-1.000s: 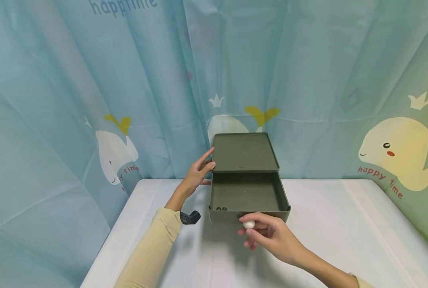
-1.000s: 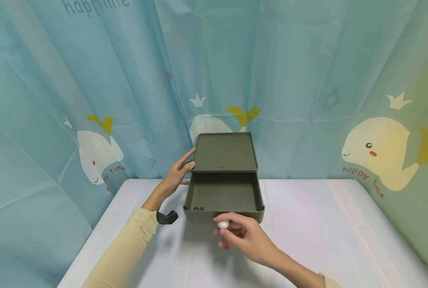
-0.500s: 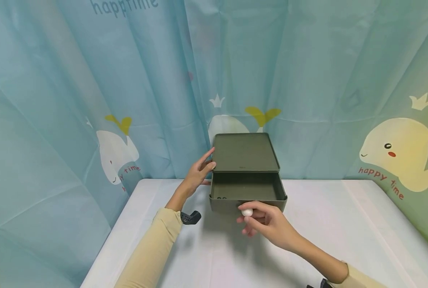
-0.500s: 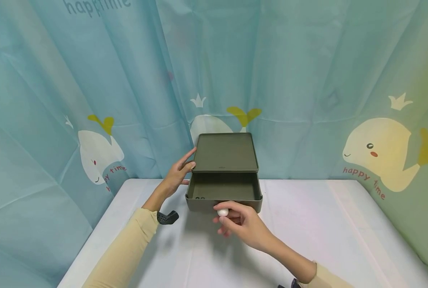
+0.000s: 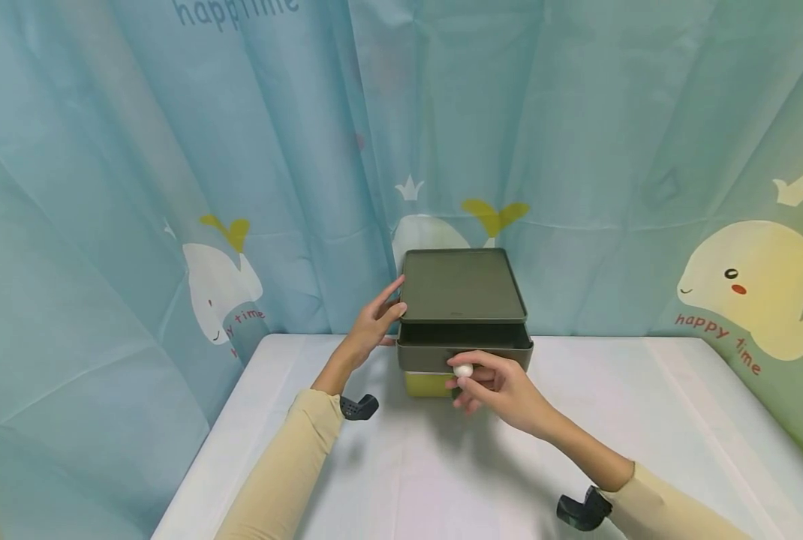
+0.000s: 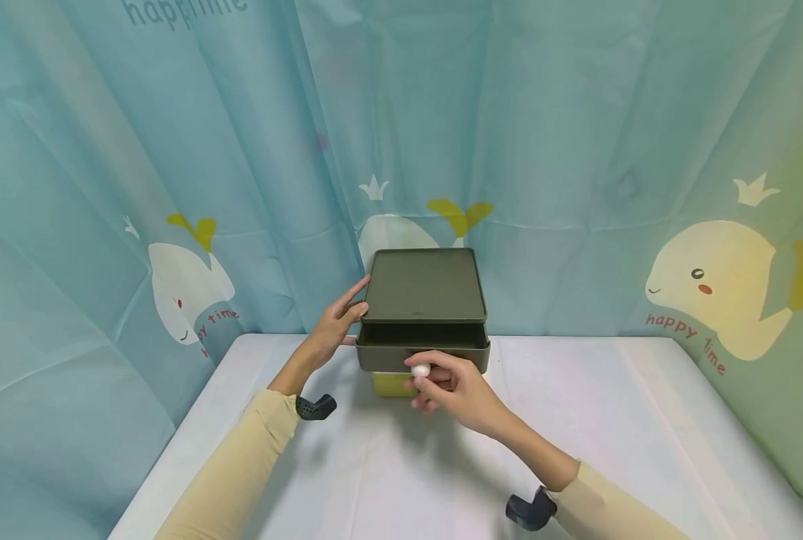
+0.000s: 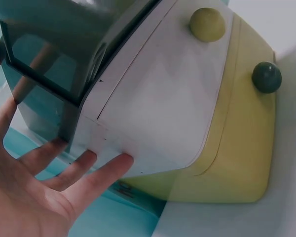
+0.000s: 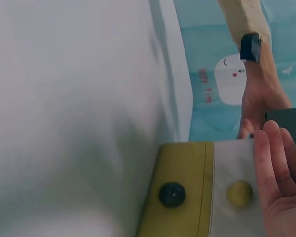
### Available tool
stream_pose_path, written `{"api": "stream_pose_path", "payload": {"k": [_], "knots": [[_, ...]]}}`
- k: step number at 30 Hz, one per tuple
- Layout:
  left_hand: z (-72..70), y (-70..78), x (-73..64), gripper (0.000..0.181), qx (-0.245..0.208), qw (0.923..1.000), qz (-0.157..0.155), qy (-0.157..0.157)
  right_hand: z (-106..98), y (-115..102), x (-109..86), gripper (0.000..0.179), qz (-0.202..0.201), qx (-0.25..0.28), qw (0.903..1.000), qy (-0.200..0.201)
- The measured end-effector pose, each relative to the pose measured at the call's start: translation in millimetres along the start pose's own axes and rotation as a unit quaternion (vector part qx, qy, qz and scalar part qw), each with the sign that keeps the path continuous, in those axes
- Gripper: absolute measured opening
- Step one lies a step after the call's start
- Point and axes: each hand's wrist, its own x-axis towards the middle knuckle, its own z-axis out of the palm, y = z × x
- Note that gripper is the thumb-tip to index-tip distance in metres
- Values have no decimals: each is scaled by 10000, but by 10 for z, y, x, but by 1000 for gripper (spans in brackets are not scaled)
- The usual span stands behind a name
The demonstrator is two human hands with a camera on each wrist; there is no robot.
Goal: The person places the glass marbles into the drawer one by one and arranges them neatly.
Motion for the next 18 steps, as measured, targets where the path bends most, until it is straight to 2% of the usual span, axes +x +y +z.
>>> {"api": "stream_pose_path", "payload": {"k": [18], "knots": [[-4,-13,0,61,-166,9997,117,-101,-213,148,248,32,72,-33,10000,40]]}}
